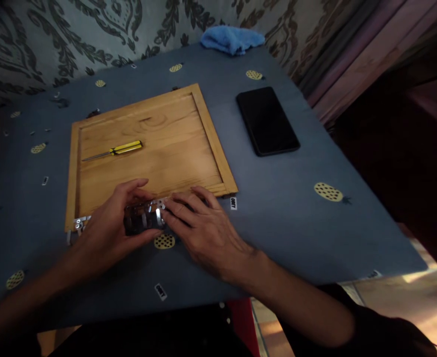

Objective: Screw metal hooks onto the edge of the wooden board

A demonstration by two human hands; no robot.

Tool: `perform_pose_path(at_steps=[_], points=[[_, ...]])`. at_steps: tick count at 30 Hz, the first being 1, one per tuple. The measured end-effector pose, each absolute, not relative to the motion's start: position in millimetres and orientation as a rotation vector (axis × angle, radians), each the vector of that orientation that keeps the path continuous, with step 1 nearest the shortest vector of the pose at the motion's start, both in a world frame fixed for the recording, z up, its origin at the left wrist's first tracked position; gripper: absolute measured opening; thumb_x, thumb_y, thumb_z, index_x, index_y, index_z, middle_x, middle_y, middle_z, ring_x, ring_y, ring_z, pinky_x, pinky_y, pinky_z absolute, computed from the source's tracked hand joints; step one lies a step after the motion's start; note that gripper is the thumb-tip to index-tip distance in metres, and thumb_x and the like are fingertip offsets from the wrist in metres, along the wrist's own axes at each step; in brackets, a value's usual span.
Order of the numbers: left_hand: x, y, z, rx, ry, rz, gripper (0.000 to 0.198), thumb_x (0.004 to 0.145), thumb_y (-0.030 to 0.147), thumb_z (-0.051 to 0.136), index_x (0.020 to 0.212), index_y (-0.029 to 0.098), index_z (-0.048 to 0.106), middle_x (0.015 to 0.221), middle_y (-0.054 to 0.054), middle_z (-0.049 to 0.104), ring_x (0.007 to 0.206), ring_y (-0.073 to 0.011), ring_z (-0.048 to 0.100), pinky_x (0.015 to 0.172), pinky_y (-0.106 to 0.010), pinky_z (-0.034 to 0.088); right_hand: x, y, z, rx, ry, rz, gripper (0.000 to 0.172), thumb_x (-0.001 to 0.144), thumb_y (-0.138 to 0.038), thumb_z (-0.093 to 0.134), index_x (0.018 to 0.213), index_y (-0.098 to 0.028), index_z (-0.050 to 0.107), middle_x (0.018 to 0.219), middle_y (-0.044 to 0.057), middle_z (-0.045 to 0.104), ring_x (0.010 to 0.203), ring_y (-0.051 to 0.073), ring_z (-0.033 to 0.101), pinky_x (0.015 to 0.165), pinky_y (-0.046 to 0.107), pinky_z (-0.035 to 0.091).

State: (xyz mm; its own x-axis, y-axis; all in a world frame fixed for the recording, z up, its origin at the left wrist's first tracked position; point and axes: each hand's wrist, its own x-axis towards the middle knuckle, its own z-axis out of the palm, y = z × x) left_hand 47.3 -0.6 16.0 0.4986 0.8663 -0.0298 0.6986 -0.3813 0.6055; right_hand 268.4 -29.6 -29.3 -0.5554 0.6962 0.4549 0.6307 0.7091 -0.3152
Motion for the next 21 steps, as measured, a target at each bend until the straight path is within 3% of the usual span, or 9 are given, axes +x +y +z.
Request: perform_pose_path(at_steps=[21], points=[[51.9, -0.3, 10.9, 2.283, 1.26, 0.452, 0.068, 0.083, 0.023, 0.077, 0.14, 0.023, 0.04, 0.12, -0.009, 0.068, 0.117, -0.029, 0.065, 0.102, -0.051, 0.052, 266.8, -30.3, -30.1, -1.028, -2.348, 0.143, 0.027, 0.098, -0.014, 0.055, 0.119, -0.019, 0.07, 0.127, 0.009, 0.075, 0.121, 0.026, 0.062, 0.105, 0.052, 0.049]])
